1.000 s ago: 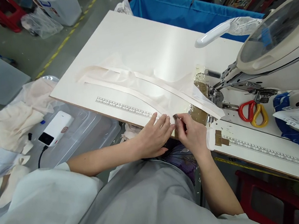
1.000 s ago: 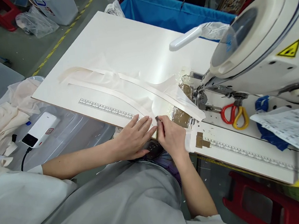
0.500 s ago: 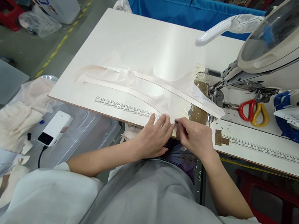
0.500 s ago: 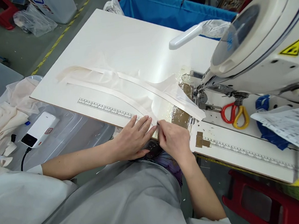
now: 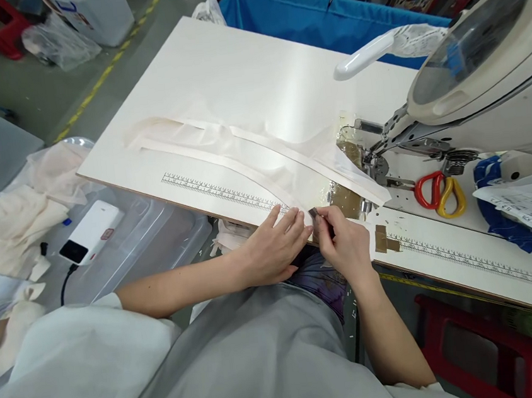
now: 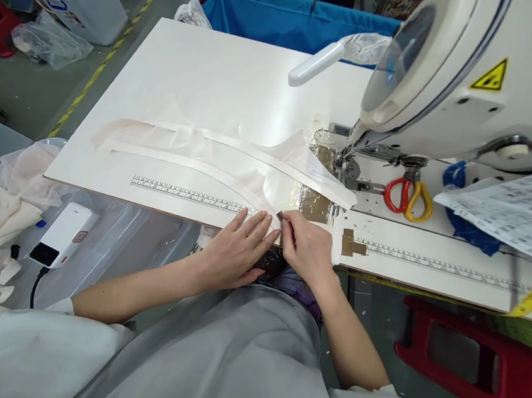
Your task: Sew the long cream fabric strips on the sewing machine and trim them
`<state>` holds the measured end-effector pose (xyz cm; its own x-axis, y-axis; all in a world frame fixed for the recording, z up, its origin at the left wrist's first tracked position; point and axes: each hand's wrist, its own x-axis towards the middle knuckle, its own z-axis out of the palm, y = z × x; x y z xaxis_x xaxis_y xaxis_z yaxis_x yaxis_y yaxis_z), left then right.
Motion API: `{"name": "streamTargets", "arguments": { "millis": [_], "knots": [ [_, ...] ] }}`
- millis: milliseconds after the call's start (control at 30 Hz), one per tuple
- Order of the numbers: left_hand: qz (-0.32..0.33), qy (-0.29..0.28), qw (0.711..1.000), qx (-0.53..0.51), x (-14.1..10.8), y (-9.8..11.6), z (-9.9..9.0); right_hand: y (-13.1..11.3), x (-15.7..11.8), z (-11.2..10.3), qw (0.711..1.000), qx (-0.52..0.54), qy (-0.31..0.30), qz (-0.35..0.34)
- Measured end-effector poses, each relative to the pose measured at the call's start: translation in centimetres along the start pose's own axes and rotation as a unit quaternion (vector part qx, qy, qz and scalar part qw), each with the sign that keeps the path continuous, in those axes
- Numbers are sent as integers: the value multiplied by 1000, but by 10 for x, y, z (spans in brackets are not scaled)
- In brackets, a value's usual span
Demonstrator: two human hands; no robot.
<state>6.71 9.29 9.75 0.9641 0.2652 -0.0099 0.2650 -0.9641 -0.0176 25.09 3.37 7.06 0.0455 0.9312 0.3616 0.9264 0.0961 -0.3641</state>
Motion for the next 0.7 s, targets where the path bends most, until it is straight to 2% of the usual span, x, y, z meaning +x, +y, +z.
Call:
{"name": "streamTargets", "arguments": {
  "millis": [400, 533, 633, 700],
  "knots": [
    [1, 8, 1000, 17, 0, 2, 1, -2, 7, 1, 998, -45, -13, -45],
    [-6, 6, 1000, 22, 1, 3, -2, 1, 0, -11, 996, -55, -22, -64],
    [-8, 5, 1000, 21, 0, 5, -1, 6, -11, -23, 998, 5, -53, -18],
    [-15, 9, 1000, 16, 0, 7, 0, 8, -17, -28, 997, 56, -34, 33]
  ]
}}
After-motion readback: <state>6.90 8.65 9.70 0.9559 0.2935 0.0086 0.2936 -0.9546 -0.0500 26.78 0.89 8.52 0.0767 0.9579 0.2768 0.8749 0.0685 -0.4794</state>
